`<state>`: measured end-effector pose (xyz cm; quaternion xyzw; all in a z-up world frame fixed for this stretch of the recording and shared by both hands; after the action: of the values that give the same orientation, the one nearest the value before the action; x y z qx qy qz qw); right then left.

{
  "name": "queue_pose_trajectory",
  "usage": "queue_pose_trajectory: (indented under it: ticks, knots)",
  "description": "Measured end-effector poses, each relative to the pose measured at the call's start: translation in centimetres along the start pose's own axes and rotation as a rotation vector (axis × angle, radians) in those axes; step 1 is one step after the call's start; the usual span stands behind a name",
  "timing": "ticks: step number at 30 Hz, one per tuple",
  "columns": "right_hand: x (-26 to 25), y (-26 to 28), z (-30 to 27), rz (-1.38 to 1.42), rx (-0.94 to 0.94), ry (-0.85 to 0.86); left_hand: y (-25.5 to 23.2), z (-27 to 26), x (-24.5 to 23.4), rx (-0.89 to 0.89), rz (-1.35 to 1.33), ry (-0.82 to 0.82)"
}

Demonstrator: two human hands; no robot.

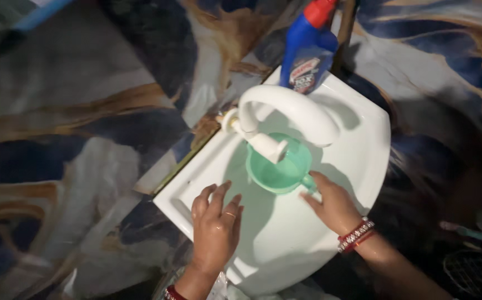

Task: The person cleans a faucet and a small plastic component in a white sink using a toothbrush and liquid cleaner from a blue bottle, then rinses them with water from a green pitcher.

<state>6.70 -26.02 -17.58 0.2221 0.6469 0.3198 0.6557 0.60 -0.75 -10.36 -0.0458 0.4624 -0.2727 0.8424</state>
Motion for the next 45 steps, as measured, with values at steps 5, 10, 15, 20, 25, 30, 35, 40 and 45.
queue_pose_trajectory:
  ticks: [5,10,15,20,25,30,35,40,45]
  knots:
    - [-3.4,3.8,-1.1,-0.134,0.014,-0.110,3.2,-0.5,-1.5,0.006,0.066,-0.044]
    - [-9.5,12.1,-2.5,-0.185,0.002,0.056,4.5,1.8,-0.7,0.087,0.123,-0.069]
    - [-14.1,17.3,-1.5,-0.599,0.230,0.153,3.7,5.8,1.4,0.056,0.010,-0.176]
    - [-15.1,18.9,-2.4,-0.653,0.103,-0.023,1.7,7.8,4.6,-0.147,-0.219,-0.264]
    - [-15.0,16.7,-4.4,-0.516,0.124,-0.067,1.2,7.5,7.4,-0.346,-0.248,-0.380]
    - [-15.8,14.8,-6.3,-0.453,0.483,0.105,1.0,6.2,8.9,-0.509,-0.338,-0.414]
    - [-18.1,15.1,-5.4,-0.256,0.457,0.079,0.6,6.2,8.7,-0.585,-0.392,-0.413]
    - [-18.2,14.1,-2.4,-0.164,0.305,0.022,0.0,9.8,6.3,-0.399,-0.291,-0.552]
    - [-19.6,12.1,-2.0,-0.160,0.269,-0.036,-0.8,15.4,2.4,-0.279,-0.242,-0.510]
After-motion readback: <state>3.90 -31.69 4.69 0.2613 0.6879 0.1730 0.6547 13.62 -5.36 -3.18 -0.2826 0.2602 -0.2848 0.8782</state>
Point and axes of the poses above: each hand's wrist, its own z-axis towards the middle knuckle, its own x-axis out of the palm, y = z × x, the point moved 4 cm from there along z, towards the middle knuckle, and after that the axes turned 3 degrees about -y, right-handed, at the moved point
